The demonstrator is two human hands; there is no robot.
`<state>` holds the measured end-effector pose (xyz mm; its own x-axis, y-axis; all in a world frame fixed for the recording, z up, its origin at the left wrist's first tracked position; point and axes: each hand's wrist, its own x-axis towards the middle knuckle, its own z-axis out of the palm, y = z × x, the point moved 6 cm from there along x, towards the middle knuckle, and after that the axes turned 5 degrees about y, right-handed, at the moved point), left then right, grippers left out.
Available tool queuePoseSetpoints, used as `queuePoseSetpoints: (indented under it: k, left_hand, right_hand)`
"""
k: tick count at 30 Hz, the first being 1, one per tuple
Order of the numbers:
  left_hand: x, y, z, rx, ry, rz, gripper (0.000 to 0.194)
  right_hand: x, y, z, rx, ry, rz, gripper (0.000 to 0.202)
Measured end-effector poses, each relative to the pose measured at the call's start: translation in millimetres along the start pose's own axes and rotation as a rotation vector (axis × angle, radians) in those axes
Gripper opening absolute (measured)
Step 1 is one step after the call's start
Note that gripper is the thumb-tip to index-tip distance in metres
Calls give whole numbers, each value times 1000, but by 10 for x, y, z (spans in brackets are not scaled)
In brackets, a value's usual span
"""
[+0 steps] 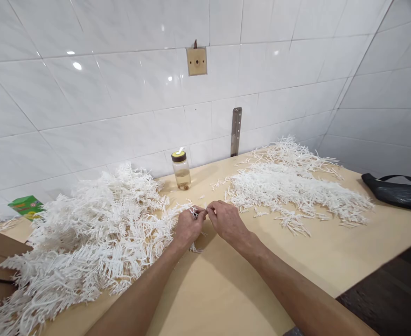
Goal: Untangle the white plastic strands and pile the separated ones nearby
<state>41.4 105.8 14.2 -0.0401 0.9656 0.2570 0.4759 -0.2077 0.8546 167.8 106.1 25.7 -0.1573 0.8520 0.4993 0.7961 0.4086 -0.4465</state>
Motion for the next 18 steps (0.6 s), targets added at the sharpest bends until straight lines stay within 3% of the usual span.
queuePoseSetpoints:
  k: [11,18]
  left_hand:
    - [-3,-31,12,23,-6,13,17]
    - [-7,24,40,126,-37,24,18]
  right_hand:
    - [25,114,49,90,-140,126,29]
    - [26,40,104,-114,-88,33,20]
